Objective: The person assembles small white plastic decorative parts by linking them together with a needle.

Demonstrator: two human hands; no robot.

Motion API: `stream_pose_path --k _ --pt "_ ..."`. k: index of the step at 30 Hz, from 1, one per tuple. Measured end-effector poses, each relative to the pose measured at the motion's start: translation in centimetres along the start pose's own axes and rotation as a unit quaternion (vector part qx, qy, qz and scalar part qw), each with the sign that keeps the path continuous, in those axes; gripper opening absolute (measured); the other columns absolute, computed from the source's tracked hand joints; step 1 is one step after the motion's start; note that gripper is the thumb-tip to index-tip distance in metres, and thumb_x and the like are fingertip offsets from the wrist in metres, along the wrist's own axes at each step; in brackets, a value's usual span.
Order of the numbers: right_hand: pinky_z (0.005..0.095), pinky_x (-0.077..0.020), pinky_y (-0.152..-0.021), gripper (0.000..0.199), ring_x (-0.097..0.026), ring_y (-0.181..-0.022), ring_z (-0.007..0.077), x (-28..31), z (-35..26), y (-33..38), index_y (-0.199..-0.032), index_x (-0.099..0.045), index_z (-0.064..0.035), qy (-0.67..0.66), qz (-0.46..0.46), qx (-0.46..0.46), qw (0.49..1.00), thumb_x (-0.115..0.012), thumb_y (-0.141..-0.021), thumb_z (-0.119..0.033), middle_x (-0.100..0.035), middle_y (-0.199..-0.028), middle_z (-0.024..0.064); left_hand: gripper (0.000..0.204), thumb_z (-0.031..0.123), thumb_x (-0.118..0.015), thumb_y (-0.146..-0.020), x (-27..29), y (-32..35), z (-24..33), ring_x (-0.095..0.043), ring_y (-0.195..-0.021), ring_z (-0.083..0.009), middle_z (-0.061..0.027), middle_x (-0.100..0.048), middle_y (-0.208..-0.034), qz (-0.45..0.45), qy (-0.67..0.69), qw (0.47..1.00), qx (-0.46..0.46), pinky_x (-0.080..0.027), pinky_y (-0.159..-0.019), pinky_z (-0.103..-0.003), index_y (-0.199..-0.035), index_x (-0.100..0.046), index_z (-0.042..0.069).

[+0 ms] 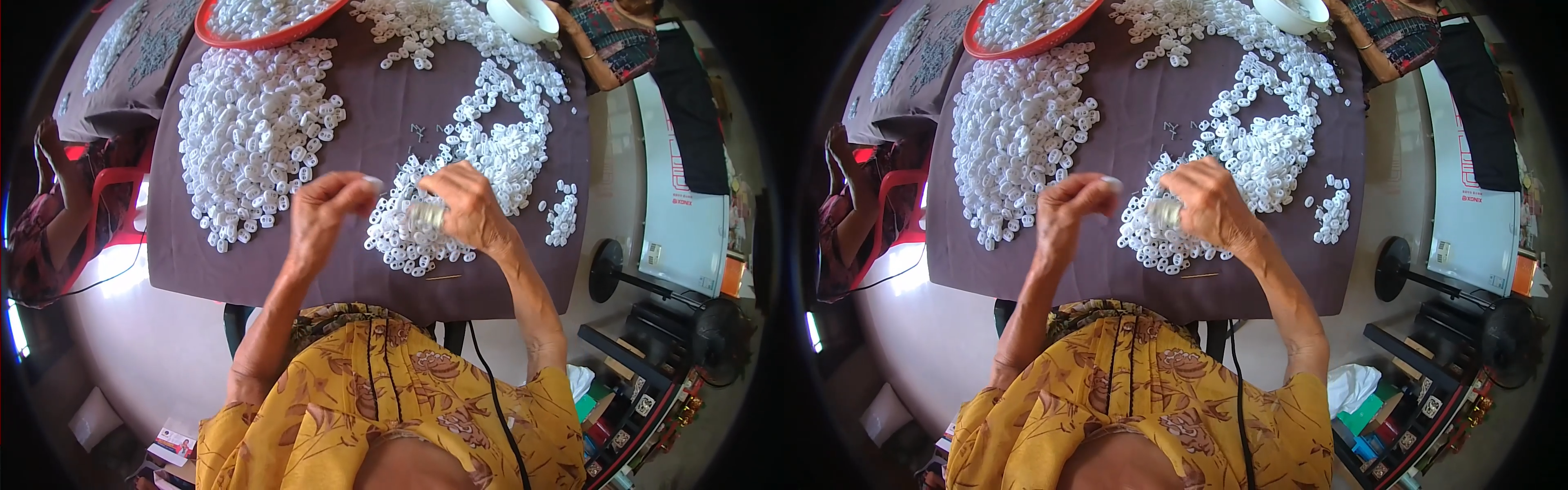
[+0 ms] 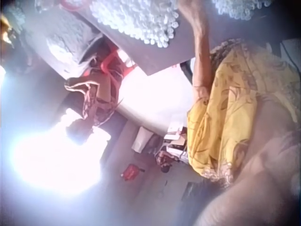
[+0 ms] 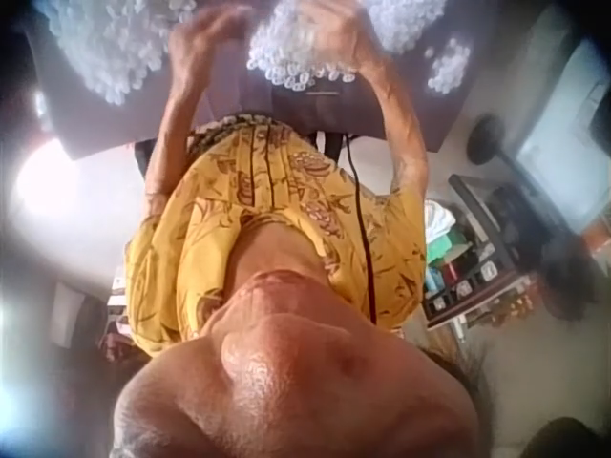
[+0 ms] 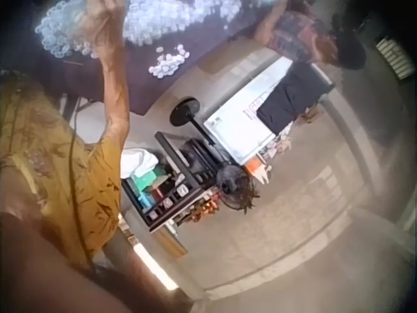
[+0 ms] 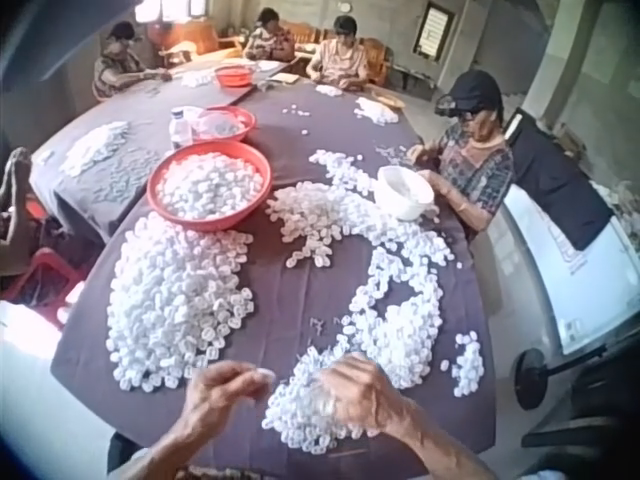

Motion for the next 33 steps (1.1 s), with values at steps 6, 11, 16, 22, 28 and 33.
stream_pose_path --k 6,11,16,22,28,33 --pt "0.0362 -0.0464 -0.069 0.022 -0.058 -0.076 0.0301 -0.1 3.3 1.7 -0.082 -0.058 0.002 0.002 0.022 -0.122 0.992 -0.053 -0.062 0.01 -0.061 -0.079 0.0127 0.018 0.013 -0.06 -0.082 8.7 -1.2 2.6 -0.056 -0.063 -0.0088 -0.006 -0.062 -0.071 0.165 -0.153 0.967 -0.12 -0.046 -0.058 -0.022 -0.091 -0.064 -0.002" --pt "0.0381 -0.0439 -0.077 0.033 -0.056 -0.087 0.0291 -1.1 2.8 1.1 -0.09 -0.061 -0.0001 0.076 0.018 -0.087 0.993 -0.048 -0.062 0.011 -0.06 -0.089 0.0129 0.015 0.013 -0.061 -0.08 10.5 -0.4 4.7 -0.057 -0.062 -0.0087 -0.0051 -0.063 -0.071 0.226 -0.404 0.871 -0.163 -0.045 -0.057 -0.022 -0.089 -0.065 0.002" --pt "0.0389 -0.0376 -0.087 0.036 -0.05 -0.101 0.0251 -4.5 2.1 0.5 -0.096 -0.062 -0.0025 0.126 -0.078 -0.03 0.989 -0.046 -0.065 0.009 -0.057 -0.103 0.0116 0.015 0.01 -0.062 -0.078 10.0 -0.5 5.6 -0.06 -0.06 -0.0155 -0.0102 -0.063 -0.076 0.242 -0.459 0.824 -0.229 -0.047 -0.056 -0.026 -0.09 -0.063 0.0" --pt "0.0379 -0.039 -0.085 0.035 -0.05 -0.099 0.0262 -3.4 4.0 1.7 -0.094 -0.061 -0.0017 0.14 -0.092 -0.086 0.982 -0.048 -0.063 0.008 -0.055 -0.103 0.0126 0.015 0.009 -0.062 -0.078 8.2 0.4 5.7 -0.062 -0.063 -0.0167 -0.0112 -0.062 -0.079 0.215 -0.494 0.808 -0.239 -0.049 -0.056 -0.028 -0.091 -0.062 0.001" --pt "0.0368 -0.0401 -0.082 0.034 -0.049 -0.095 0.0255 -3.2 2.7 2.7 -0.092 -0.061 -0.0022 0.146 -0.097 -0.09 0.98 -0.049 -0.062 0.009 -0.054 -0.097 0.0105 0.014 0.004 -0.063 -0.073 0.7 2.2 1.3 -0.061 -0.076 -0.0236 -0.0112 -0.061 -0.084 0.029 -0.492 0.809 -0.32 -0.052 -0.063 -0.033 -0.087 -0.062 0.002" --pt "0.0366 -0.0389 -0.082 0.034 -0.048 -0.097 0.0238 -4.1 1.5 2.8 -0.097 -0.059 -0.0042 0.159 -0.079 -0.048 0.983 -0.049 -0.066 0.006 -0.053 -0.1 0.0096 0.022 0.012 -0.066 -0.071 -3.0 2.4 -1.1 -0.053 -0.097 -0.028 -0.0109 -0.058 -0.098 -0.058 -0.506 0.783 -0.358 -0.044 -0.078 -0.039 -0.091 -0.06 0.004"
Point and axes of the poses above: each hand's wrist, its own y-axis away from the middle knuckle, its own x-axis out of the back of the hand, z = x × y, the point moved 8 cm from there along -y, towards the middle knuckle
